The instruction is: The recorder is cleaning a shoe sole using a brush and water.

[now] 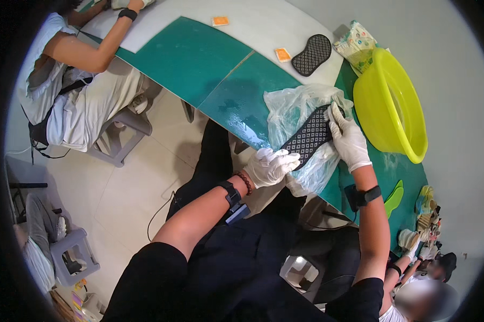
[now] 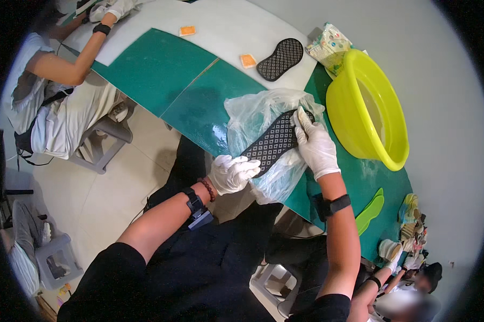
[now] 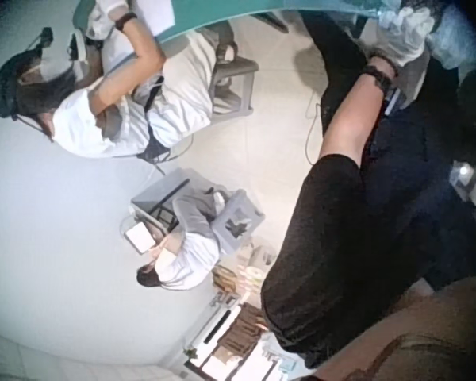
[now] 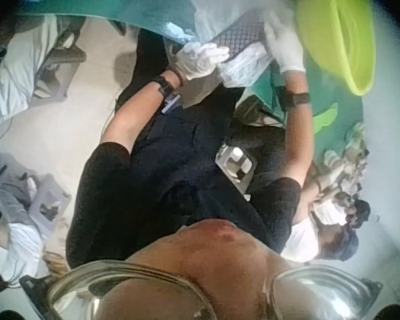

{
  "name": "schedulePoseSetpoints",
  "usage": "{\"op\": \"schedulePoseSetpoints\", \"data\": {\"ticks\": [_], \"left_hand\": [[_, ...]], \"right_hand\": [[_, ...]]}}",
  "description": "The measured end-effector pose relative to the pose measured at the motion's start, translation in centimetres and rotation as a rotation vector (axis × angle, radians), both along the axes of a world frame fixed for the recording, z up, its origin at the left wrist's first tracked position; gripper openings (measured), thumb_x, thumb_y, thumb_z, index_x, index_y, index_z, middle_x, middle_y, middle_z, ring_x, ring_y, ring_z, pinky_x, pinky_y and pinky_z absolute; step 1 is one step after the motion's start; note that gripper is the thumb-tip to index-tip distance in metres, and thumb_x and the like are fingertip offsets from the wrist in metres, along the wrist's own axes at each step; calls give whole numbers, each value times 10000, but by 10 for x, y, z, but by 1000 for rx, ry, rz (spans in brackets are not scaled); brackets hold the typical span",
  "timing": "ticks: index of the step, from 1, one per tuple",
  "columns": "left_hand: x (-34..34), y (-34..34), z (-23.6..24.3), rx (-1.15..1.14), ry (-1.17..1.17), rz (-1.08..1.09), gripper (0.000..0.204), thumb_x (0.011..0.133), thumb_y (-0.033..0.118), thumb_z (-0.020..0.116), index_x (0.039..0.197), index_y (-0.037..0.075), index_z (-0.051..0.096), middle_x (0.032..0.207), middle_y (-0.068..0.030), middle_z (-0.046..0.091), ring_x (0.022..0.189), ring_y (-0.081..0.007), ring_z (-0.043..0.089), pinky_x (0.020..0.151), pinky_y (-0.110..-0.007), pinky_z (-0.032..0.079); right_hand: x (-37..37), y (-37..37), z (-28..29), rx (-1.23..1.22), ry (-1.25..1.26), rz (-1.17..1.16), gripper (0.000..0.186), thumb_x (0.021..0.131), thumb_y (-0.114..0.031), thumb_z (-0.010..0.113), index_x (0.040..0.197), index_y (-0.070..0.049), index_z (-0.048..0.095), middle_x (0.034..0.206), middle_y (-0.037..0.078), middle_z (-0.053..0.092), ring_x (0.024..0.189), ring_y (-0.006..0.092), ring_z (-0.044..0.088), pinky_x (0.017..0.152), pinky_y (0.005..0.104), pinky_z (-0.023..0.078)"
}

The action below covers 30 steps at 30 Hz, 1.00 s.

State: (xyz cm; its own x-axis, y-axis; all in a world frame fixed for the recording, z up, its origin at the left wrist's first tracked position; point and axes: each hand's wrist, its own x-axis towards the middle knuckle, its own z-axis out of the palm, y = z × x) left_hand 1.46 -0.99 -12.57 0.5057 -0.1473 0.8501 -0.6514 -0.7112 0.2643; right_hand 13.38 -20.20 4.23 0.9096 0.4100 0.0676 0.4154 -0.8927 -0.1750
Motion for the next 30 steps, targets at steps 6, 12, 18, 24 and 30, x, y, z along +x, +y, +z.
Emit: {"op": "schedulePoseSetpoints", "data": {"ticks": [6, 12, 18, 24, 30], "left_hand": [[2, 0, -3, 19, -28, 47, 287, 830, 158, 679, 1071, 314, 664, 1144, 106, 701, 940, -107, 675, 713, -328, 471], [0, 4, 10, -38, -33, 27, 314, 830, 150, 694, 1101, 301, 644, 1206, 124, 673, 1011, -106, 648, 750, -321, 461], [-4, 0, 6, 56, -3, 87, 360, 796, 144, 684, 1105, 329, 674, 1236, 136, 666, 1058, -110, 634, 811, -336, 448], [-1, 4, 17, -16, 11, 23, 334, 806, 104, 665, 1072, 304, 699, 1219, 123, 676, 1008, -128, 650, 781, -337, 463], [-2, 3, 1, 28, -12, 39, 299, 789, 142, 674, 1043, 299, 688, 1197, 108, 677, 1018, -135, 648, 789, -353, 452]], "right_hand": [[-72, 33, 0, 5, 154, 295, 476, 935, -275, 662, 1406, -241, 600, 1119, 220, 652, 1017, 381, 668, 884, 444, 550], [-21, 27, 13, -4, 63, 40, 479, 953, -256, 629, 1428, -269, 575, 1094, 188, 659, 954, 379, 682, 853, 437, 547], [-71, 37, 19, 86, 319, 270, 509, 945, -237, 666, 1442, -274, 563, 1059, 196, 660, 999, 356, 671, 923, 406, 525], [-7, 16, 9, -39, -27, -35, 494, 959, -315, 632, 1445, -259, 556, 1039, 210, 672, 962, 380, 684, 840, 449, 544], [-68, 42, 5, 153, 217, 257, 494, 928, -278, 665, 1416, -268, 592, 1041, 197, 675, 955, 373, 683, 873, 427, 540]]}}
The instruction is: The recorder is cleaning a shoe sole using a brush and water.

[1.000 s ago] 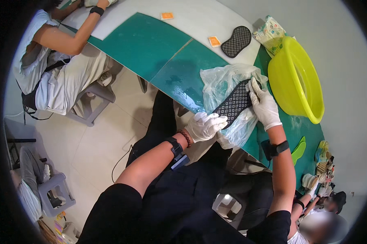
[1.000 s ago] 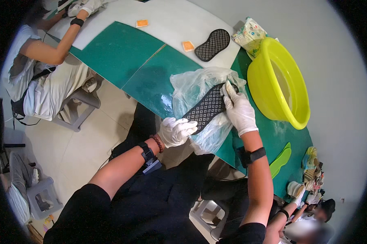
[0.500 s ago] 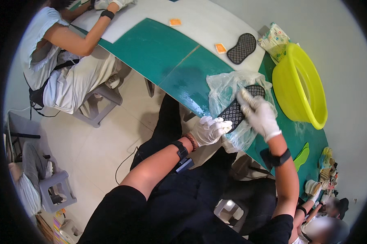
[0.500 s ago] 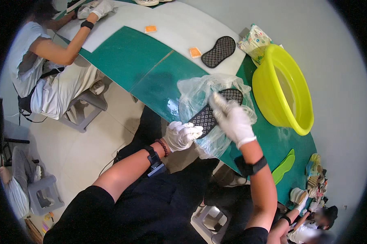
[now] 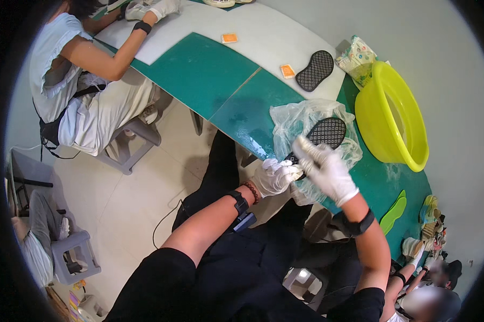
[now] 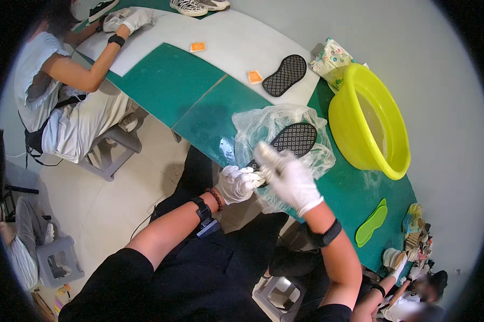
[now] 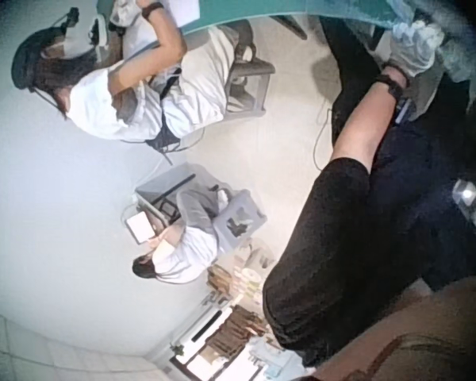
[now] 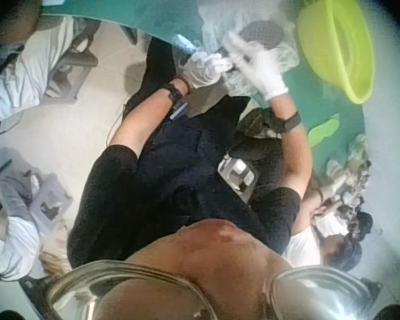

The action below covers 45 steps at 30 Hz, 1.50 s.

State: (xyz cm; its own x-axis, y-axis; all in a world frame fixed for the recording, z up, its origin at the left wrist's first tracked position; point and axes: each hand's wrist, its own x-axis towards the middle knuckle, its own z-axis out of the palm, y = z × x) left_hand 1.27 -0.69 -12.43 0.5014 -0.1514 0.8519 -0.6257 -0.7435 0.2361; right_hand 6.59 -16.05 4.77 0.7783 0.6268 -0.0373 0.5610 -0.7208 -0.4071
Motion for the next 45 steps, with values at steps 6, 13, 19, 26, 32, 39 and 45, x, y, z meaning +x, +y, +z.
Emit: {"op": "schedulePoseSetpoints", "data": {"ticks": [6, 13, 19, 26, 32, 39, 45], "left_hand": [[1, -6, 8, -1, -75, 45, 290, 796, 164, 679, 1059, 286, 660, 1198, 100, 680, 1026, -126, 657, 799, -354, 450], [0, -2, 6, -28, -19, -1, 273, 884, 159, 638, 1131, 258, 701, 1186, 79, 655, 1028, -164, 650, 788, -345, 489], [3, -5, 14, -49, 35, -54, 268, 806, 132, 683, 1042, 258, 701, 1142, 87, 679, 964, -156, 664, 747, -350, 486], [0, 0, 10, -33, -10, 17, 287, 756, 122, 697, 989, 289, 698, 1153, 128, 689, 912, -133, 661, 739, -332, 480], [1, -2, 11, -7, -26, 34, 279, 783, 162, 694, 1026, 297, 695, 1135, 145, 676, 967, -120, 638, 783, -328, 434], [-2, 2, 15, 15, 37, 23, 311, 798, 148, 680, 1059, 317, 688, 1153, 154, 685, 1030, -92, 622, 833, -316, 429], [-1, -6, 6, 39, -1, 84, 316, 802, 171, 671, 1072, 336, 678, 1196, 169, 663, 1053, -83, 611, 849, -319, 419]], "right_hand": [[21, -24, -3, -75, -97, -137, 531, 921, -329, 667, 1440, -288, 560, 1025, 187, 679, 892, 382, 684, 789, 449, 552], [29, -2, -15, 200, 85, -26, 421, 947, -313, 670, 1360, -241, 641, 1051, 193, 706, 988, 358, 690, 890, 402, 539], [13, -23, -19, 238, 124, -166, 490, 915, -230, 721, 1395, -234, 619, 1110, 135, 720, 1019, 316, 692, 928, 373, 519], [46, -2, 17, 60, 77, -379, 459, 937, -267, 704, 1383, -207, 616, 1093, 224, 712, 969, 314, 722, 855, 379, 538], [-8, -9, 1, 131, 129, -99, 523, 884, -201, 777, 1385, -213, 629, 1086, 179, 726, 995, 243, 693, 901, 362, 526], [65, -27, 6, -59, -160, -368, 513, 923, -241, 702, 1420, -288, 581, 1006, 184, 707, 866, 312, 717, 806, 389, 539], [-2, -18, 10, 97, 141, -61, 564, 876, -158, 763, 1411, -226, 596, 1030, 202, 705, 939, 298, 697, 870, 362, 529]]}}
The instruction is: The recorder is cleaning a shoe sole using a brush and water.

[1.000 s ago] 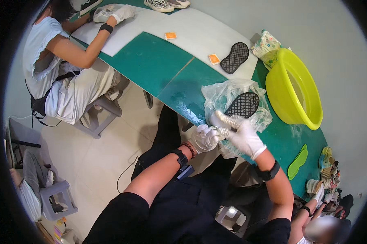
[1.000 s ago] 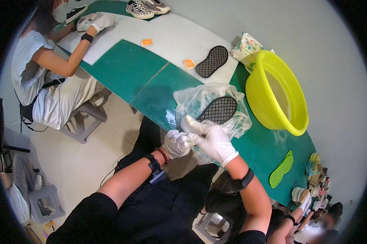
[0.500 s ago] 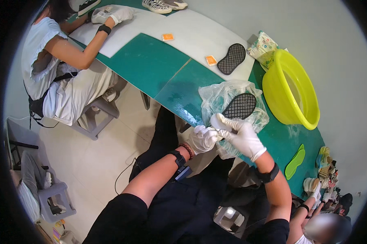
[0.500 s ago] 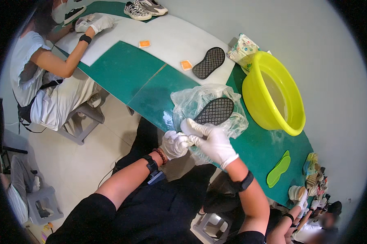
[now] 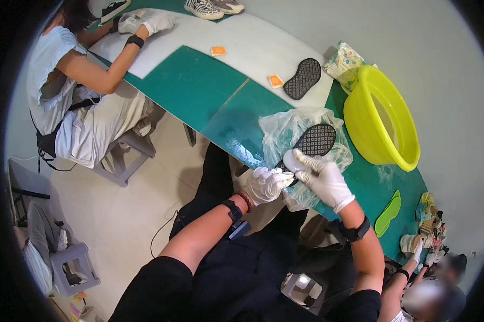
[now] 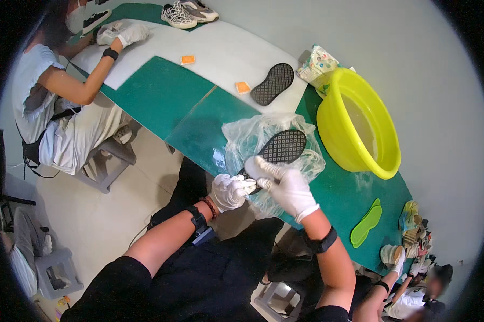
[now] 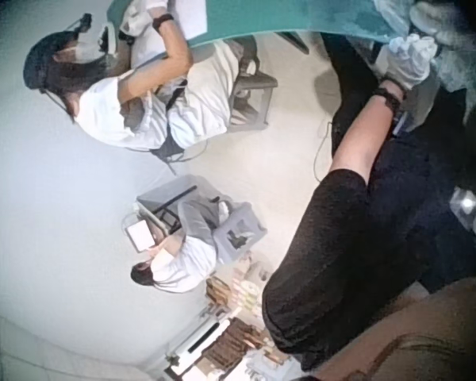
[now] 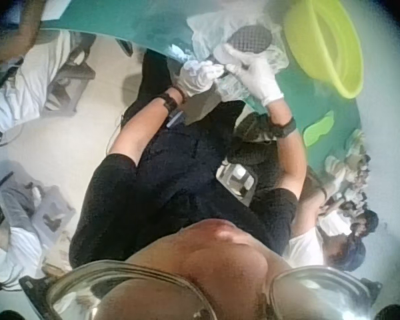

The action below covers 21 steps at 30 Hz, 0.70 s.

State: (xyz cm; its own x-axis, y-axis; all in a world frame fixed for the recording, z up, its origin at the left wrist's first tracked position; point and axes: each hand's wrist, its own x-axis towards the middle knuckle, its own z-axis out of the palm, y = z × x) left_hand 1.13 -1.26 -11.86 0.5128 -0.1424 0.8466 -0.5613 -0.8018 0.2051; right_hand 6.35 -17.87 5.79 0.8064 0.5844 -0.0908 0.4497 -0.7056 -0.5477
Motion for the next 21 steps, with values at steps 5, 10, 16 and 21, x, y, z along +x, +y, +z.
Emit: {"op": "schedulePoseSetpoints", "data": {"ticks": [5, 10, 16, 21], "left_hand": [[3, 7, 10, -69, 45, -122, 303, 773, 144, 684, 1040, 286, 693, 1130, 98, 723, 921, -140, 686, 678, -323, 483], [3, 8, 5, -47, 34, -97, 282, 787, 150, 671, 1027, 292, 713, 1133, 88, 729, 913, -137, 692, 684, -317, 474], [4, 2, 9, -35, -47, -18, 302, 781, 150, 671, 1036, 301, 732, 1115, 116, 735, 899, -124, 697, 675, -312, 479], [3, 5, -4, -52, 31, -97, 279, 831, 160, 663, 1081, 277, 707, 1160, 107, 704, 959, -120, 674, 702, -311, 486]], "right_hand": [[40, -16, 0, -56, -51, -314, 548, 898, -194, 726, 1425, -231, 582, 1076, 177, 705, 961, 324, 690, 888, 371, 525], [70, -26, -16, -201, -330, -310, 609, 913, -231, 686, 1492, -209, 501, 1155, 183, 696, 1040, 363, 675, 913, 392, 525], [7, -17, -7, -140, -139, -131, 632, 865, -246, 723, 1467, -224, 532, 1076, 217, 702, 977, 379, 688, 879, 427, 541], [80, -43, -13, -265, -330, -431, 605, 894, -312, 704, 1466, -221, 529, 1158, 207, 699, 1043, 368, 688, 893, 442, 536]]}}
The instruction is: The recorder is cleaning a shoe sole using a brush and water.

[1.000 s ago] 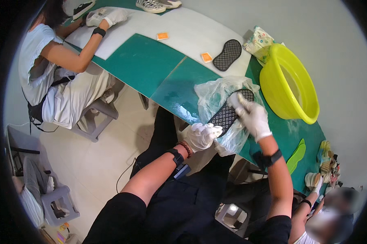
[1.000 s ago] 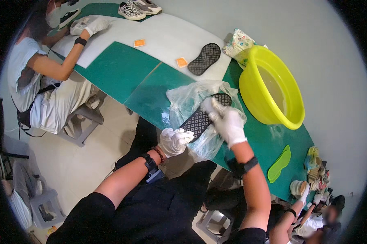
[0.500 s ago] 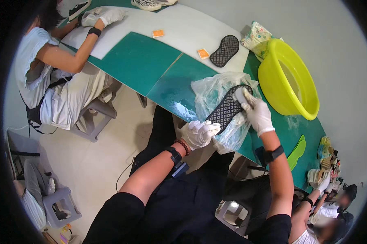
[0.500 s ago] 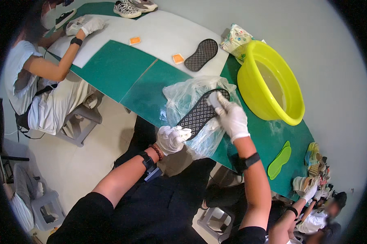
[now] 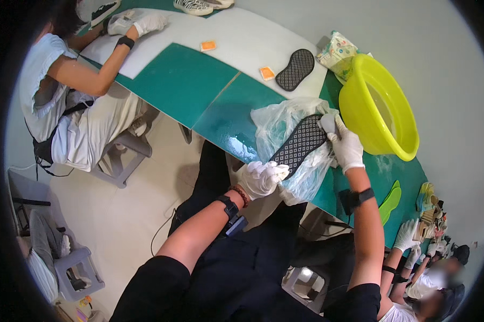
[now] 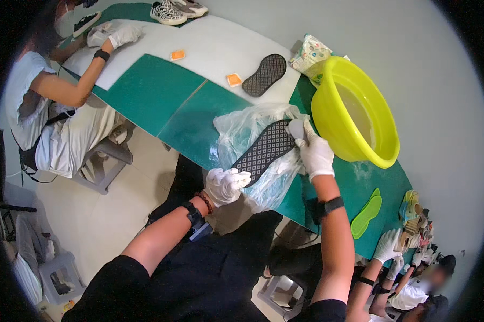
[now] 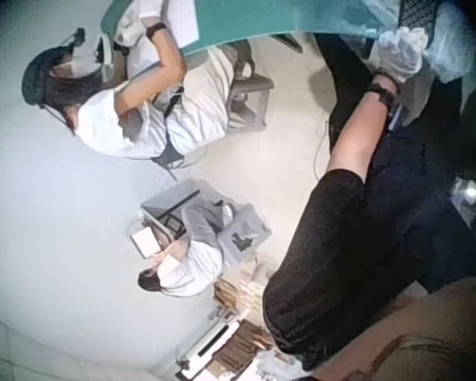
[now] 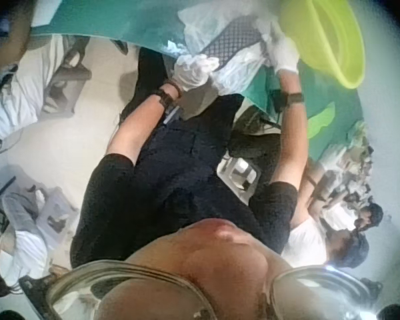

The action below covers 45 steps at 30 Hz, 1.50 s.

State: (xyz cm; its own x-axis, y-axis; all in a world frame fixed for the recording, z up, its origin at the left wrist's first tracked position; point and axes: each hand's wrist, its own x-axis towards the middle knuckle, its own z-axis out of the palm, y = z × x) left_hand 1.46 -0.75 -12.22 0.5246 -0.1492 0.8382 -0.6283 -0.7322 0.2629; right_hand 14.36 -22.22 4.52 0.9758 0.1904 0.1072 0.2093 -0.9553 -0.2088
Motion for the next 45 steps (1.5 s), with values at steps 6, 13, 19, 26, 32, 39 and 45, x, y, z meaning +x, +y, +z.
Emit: {"op": "schedulePoseSetpoints", "data": {"ticks": [6, 13, 19, 26, 32, 39, 45], "left_hand": [[-1, -3, 3, 3, -76, 49, 300, 805, 155, 686, 1060, 314, 688, 1184, 142, 691, 972, -98, 659, 761, -318, 465], [3, -2, 18, -32, 35, -32, 214, 790, 144, 681, 954, 269, 740, 1094, 91, 738, 884, -130, 706, 624, -310, 508], [-1, 1, 6, -30, -24, 13, 267, 765, 147, 692, 1001, 270, 718, 1116, 96, 727, 906, -128, 695, 671, -315, 504], [-2, -4, 1, -5, -14, 39, 309, 761, 170, 691, 1050, 275, 724, 1170, 90, 697, 933, -137, 676, 749, -342, 467], [0, -2, 8, -44, 5, 0, 301, 772, 159, 695, 1043, 288, 720, 1162, 108, 710, 951, -135, 677, 750, -333, 475], [-2, -3, 4, -43, -7, 37, 302, 782, 156, 674, 1042, 303, 720, 1171, 126, 703, 963, -127, 672, 783, -334, 468], [4, -5, 2, -50, -27, 13, 291, 771, 165, 685, 1026, 300, 715, 1155, 120, 705, 965, -133, 674, 725, -337, 479]], "right_hand": [[-21, 7, 10, 188, 219, 171, 602, 903, -294, 722, 1469, -214, 533, 1218, 200, 689, 1077, 351, 687, 947, 382, 516], [-36, 13, 1, 257, 284, 169, 624, 895, -260, 744, 1478, -244, 522, 1208, 204, 688, 1063, 320, 700, 940, 356, 513], [-10, 38, 24, -95, 122, 28, 634, 891, -326, 717, 1483, -244, 507, 1126, 218, 703, 1025, 402, 678, 891, 450, 534], [-85, 43, -1, 156, 244, 355, 616, 905, -290, 729, 1466, -137, 525, 1071, 245, 708, 976, 379, 715, 875, 412, 543], [-14, 15, 2, -107, 9, -98, 605, 899, -362, 689, 1462, -206, 533, 961, 217, 721, 867, 385, 708, 754, 480, 548], [-84, 48, 20, 33, 117, 193, 589, 889, -362, 713, 1431, -182, 569, 1026, 208, 719, 932, 379, 705, 815, 442, 552], [-61, 31, 9, 35, 129, 71, 593, 898, -409, 697, 1425, -167, 573, 1069, 226, 711, 977, 393, 698, 850, 461, 549]]}}
